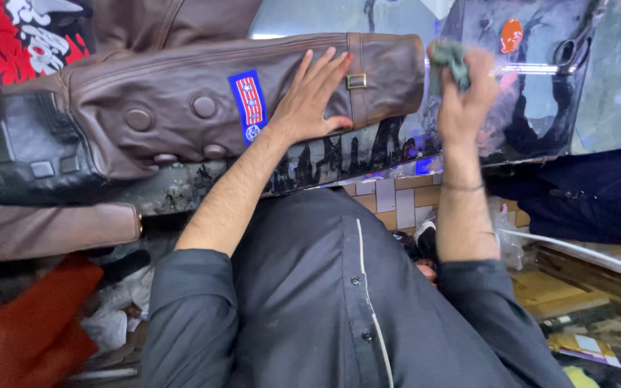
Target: The person wipes a brown leather jacket with a cloth, focusing on the sleeve, shoulder, and back areas. The person then turns the jacket over to show the front and back sides.
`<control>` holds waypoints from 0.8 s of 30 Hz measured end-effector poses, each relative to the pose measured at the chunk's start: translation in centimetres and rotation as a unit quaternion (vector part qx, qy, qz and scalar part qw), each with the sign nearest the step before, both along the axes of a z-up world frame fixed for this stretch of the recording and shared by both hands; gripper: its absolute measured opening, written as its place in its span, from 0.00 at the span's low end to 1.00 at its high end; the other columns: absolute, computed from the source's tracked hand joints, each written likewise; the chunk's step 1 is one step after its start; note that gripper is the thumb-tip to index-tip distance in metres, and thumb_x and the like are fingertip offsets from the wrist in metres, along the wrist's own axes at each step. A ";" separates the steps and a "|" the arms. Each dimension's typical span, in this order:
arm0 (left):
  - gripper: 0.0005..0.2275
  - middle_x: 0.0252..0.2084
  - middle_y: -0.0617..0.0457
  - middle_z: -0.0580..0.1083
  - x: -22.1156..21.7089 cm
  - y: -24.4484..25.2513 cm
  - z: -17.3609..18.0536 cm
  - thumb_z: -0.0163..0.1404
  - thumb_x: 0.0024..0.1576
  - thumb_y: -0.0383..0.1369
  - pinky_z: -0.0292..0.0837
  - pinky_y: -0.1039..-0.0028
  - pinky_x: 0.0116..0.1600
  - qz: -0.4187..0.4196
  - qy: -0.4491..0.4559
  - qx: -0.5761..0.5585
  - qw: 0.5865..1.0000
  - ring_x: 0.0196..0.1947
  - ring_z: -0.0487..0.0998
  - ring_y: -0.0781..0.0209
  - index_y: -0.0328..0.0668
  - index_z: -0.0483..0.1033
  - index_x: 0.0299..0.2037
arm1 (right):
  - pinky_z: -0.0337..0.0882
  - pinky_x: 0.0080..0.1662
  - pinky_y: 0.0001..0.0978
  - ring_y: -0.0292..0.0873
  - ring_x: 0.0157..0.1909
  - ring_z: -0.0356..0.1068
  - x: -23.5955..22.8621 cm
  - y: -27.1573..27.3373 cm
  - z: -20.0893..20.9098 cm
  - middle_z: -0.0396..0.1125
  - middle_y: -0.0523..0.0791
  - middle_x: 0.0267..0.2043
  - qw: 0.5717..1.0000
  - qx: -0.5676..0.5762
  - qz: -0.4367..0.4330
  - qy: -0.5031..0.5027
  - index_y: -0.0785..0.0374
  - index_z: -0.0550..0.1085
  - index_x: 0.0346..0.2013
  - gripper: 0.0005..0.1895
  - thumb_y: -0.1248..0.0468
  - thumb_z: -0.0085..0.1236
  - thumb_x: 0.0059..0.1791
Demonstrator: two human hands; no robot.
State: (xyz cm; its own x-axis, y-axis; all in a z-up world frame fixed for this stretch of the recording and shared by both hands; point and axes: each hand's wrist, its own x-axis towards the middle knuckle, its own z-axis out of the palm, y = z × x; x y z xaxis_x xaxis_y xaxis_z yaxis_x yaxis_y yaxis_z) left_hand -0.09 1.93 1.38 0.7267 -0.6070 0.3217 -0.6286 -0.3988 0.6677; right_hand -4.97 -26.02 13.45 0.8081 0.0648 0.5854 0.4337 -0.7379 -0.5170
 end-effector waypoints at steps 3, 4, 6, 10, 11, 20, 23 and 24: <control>0.42 0.73 0.44 0.60 -0.5 -0.3 -0.5 0.65 0.59 0.41 0.47 0.49 0.80 0.063 -0.021 -0.090 0.994 0.75 0.60 0.46 0.45 0.48 0.79 | 0.67 0.53 0.31 0.39 0.50 0.68 -3.4 1.6 -2.7 0.68 0.44 0.47 0.978 0.176 -0.048 0.101 0.65 0.72 0.52 0.09 0.73 0.55 0.56; 0.40 0.69 0.46 0.64 -0.8 -0.7 -0.4 0.64 0.60 0.37 0.53 0.53 0.77 0.082 -0.017 -0.094 0.992 0.71 0.64 0.48 0.47 0.49 0.78 | 0.68 0.56 0.28 0.36 0.53 0.68 -4.2 2.2 -3.7 0.70 0.42 0.50 0.946 0.293 -0.043 0.132 0.64 0.72 0.55 0.12 0.71 0.53 0.56; 0.37 0.61 0.51 0.71 -0.7 -1.6 -0.1 0.62 0.61 0.30 0.66 0.60 0.70 0.121 -0.012 -0.100 0.987 0.62 0.72 0.52 0.51 0.52 0.77 | 0.68 0.57 0.28 0.36 0.53 0.69 -5.0 3.4 -5.6 0.69 0.42 0.50 0.900 0.419 -0.026 0.117 0.65 0.71 0.54 0.10 0.71 0.52 0.57; 0.41 0.53 0.54 0.76 -0.1 -2.8 0.2 0.64 0.54 0.27 0.70 0.62 0.60 0.066 -0.017 -0.133 0.989 0.53 0.75 0.51 0.51 0.52 0.76 | 0.68 0.59 0.27 0.35 0.54 0.68 -5.4 4.9 -7.8 0.69 0.42 0.52 0.879 0.466 -0.004 0.104 0.66 0.69 0.56 0.10 0.71 0.51 0.60; 0.42 0.51 0.54 0.77 0.3 -2.8 0.2 0.65 0.53 0.27 0.70 0.62 0.58 0.063 -0.013 -0.127 0.990 0.52 0.75 0.51 0.51 0.52 0.76 | 0.68 0.59 0.27 0.35 0.54 0.68 -5.2 5.1 -8.0 0.69 0.43 0.52 0.879 0.465 -0.007 0.106 0.66 0.68 0.57 0.10 0.71 0.50 0.60; 0.45 0.47 0.56 0.78 1.2 -2.5 -1.0 0.67 0.51 0.30 0.73 0.64 0.56 0.070 0.024 -0.113 0.991 0.49 0.77 0.54 0.59 0.49 0.76 | 0.68 0.61 0.31 0.36 0.57 0.68 -4.6 6.8 -8.7 0.68 0.44 0.55 0.834 0.541 0.020 0.106 0.65 0.67 0.59 0.12 0.70 0.50 0.60; 0.45 0.47 0.57 0.77 1.6 -2.8 -1.1 0.67 0.52 0.30 0.73 0.64 0.56 0.068 0.028 -0.110 0.991 0.48 0.77 0.55 0.59 0.48 0.76 | 0.69 0.61 0.32 0.37 0.56 0.69 -4.7 6.9 -8.6 0.69 0.44 0.54 0.817 0.567 0.014 0.103 0.65 0.67 0.59 0.12 0.70 0.51 0.60; 0.45 0.47 0.57 0.77 1.6 -2.9 -1.1 0.67 0.52 0.29 0.73 0.64 0.56 0.068 0.027 -0.111 0.991 0.48 0.76 0.56 0.59 0.48 0.77 | 0.69 0.61 0.32 0.37 0.56 0.69 -4.6 7.0 -8.3 0.69 0.44 0.54 0.821 0.560 0.012 0.108 0.64 0.68 0.58 0.12 0.69 0.51 0.59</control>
